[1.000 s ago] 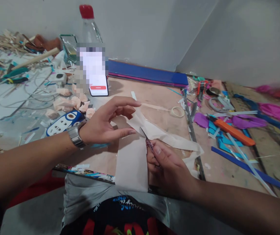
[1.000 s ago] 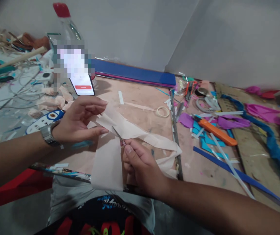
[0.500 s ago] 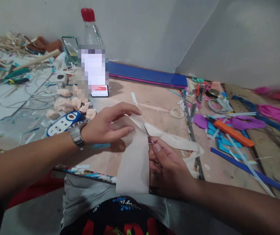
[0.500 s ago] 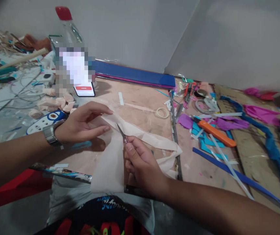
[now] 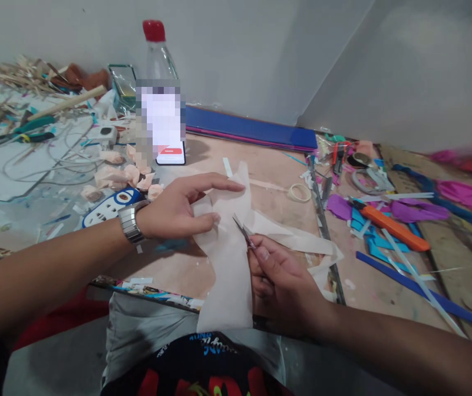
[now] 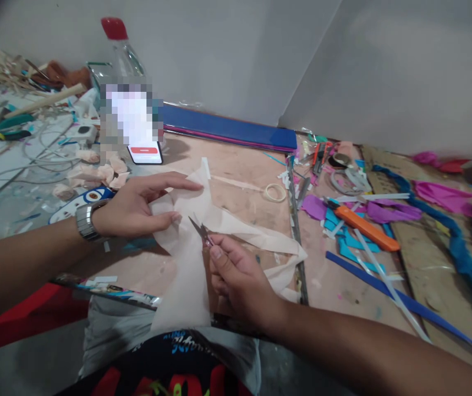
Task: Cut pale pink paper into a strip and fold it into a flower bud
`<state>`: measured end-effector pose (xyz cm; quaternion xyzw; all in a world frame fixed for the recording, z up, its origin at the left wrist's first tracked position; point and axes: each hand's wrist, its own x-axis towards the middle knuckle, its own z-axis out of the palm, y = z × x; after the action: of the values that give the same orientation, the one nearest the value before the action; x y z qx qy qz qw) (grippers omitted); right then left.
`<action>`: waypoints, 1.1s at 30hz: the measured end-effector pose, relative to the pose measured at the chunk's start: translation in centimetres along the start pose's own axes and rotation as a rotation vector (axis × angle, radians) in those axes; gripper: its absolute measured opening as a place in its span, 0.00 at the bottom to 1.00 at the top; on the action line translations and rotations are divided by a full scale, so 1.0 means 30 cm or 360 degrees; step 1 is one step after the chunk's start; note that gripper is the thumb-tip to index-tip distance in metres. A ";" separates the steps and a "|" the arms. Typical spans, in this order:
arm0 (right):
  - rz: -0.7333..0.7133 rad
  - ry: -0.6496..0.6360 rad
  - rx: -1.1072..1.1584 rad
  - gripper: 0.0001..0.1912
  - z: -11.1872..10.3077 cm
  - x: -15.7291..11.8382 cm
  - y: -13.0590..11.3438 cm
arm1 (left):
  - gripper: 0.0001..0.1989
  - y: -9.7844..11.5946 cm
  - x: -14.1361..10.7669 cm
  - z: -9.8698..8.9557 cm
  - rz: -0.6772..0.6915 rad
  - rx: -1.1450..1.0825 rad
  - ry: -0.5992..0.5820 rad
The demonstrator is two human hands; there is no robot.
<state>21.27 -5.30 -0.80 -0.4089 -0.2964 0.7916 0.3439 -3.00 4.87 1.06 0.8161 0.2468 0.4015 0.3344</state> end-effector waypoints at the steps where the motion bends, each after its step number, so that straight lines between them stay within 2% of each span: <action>1: 0.0020 0.0002 0.0014 0.27 -0.001 0.000 0.000 | 0.27 0.000 0.000 -0.001 -0.0042 -0.0055 -0.0013; 6: 0.0089 -0.0041 0.0043 0.32 -0.005 -0.005 0.011 | 0.32 0.010 0.004 -0.008 -0.0298 -0.0234 -0.0089; 13: 0.0158 0.0029 0.0044 0.30 0.014 -0.014 0.007 | 0.35 0.018 0.012 -0.009 -0.0406 -0.0494 -0.0165; 18: 0.0136 -0.0044 -0.0039 0.31 0.026 -0.014 -0.009 | 0.36 0.022 0.016 -0.010 -0.0373 -0.0571 -0.0210; 27: 0.0226 0.0011 0.0005 0.33 0.016 -0.015 0.008 | 0.37 0.024 0.013 -0.011 -0.0414 -0.0540 -0.0243; 33: 0.0290 0.0015 0.0008 0.30 0.025 -0.022 -0.002 | 0.35 0.018 0.013 -0.004 -0.0365 -0.0536 -0.0200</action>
<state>20.95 -5.92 -0.10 -0.4371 -0.2543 0.8184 0.2729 -2.81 4.82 1.70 0.7387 0.2461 0.3447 0.5244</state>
